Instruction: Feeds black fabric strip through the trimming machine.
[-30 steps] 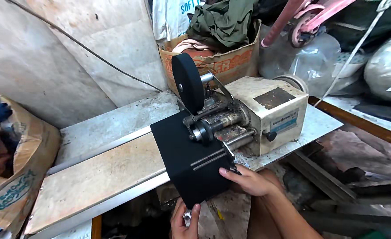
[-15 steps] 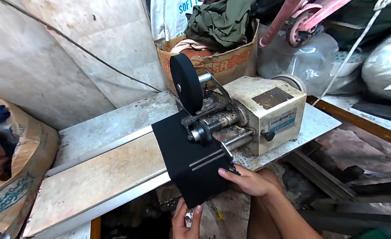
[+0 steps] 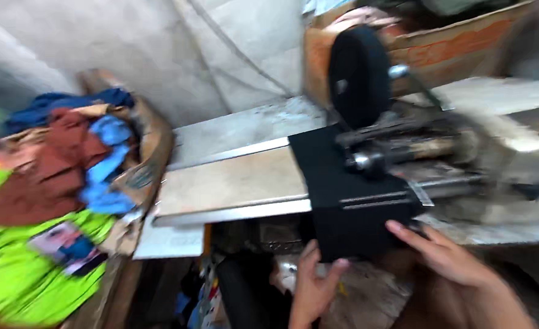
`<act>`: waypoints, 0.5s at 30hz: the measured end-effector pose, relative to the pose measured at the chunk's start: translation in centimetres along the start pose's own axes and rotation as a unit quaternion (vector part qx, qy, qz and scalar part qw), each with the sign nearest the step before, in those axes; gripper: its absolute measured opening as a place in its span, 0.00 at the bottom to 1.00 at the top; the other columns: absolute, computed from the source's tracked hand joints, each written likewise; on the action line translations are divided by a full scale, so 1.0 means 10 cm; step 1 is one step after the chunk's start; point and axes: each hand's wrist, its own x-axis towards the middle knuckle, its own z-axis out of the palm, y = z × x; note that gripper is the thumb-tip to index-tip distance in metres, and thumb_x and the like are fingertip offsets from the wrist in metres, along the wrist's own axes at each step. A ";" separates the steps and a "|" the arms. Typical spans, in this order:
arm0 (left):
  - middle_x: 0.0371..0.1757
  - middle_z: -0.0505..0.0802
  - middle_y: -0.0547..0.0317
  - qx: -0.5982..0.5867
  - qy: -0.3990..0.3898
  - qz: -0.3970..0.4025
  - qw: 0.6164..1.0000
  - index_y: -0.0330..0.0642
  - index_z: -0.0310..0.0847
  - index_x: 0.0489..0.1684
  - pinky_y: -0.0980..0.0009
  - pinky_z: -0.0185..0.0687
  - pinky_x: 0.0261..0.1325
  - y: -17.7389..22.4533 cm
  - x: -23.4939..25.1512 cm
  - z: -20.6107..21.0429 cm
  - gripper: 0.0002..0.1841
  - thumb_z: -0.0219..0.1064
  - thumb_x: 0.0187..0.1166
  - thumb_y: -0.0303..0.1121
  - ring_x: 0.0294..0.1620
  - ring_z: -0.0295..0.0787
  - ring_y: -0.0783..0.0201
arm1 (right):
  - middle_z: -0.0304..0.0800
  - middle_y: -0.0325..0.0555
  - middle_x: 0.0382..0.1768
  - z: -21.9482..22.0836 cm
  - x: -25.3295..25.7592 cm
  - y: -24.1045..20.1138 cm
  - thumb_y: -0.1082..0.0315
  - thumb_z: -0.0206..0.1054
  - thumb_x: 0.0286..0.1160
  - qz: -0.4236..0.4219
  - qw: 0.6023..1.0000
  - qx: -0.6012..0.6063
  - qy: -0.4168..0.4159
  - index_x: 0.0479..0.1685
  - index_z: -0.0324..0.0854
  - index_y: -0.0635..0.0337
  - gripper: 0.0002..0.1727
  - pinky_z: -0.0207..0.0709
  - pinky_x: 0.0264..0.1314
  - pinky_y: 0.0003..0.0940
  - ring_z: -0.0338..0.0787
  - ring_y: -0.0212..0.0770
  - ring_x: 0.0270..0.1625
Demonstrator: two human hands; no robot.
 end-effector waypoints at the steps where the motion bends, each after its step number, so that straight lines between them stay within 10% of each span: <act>1: 0.61 0.92 0.47 -0.002 0.012 0.002 1.000 0.29 0.90 0.48 0.63 0.84 0.72 0.01 0.03 -0.01 0.13 0.73 0.77 0.33 0.66 0.87 0.62 | 0.93 0.16 0.53 0.01 -0.01 0.02 0.48 0.63 0.84 0.000 1.000 0.003 0.009 0.65 0.81 0.41 0.17 0.83 0.69 0.25 0.89 0.18 0.58; 15: 0.59 0.91 0.42 -0.004 0.000 0.017 1.000 0.25 0.89 0.46 0.63 0.82 0.72 0.08 0.07 -0.04 0.13 0.72 0.78 0.30 0.65 0.86 0.59 | 0.91 0.11 0.55 0.01 0.04 -0.06 0.60 0.58 0.89 0.007 0.999 0.032 -0.028 0.63 0.79 0.40 0.12 0.78 0.73 0.21 0.86 0.14 0.61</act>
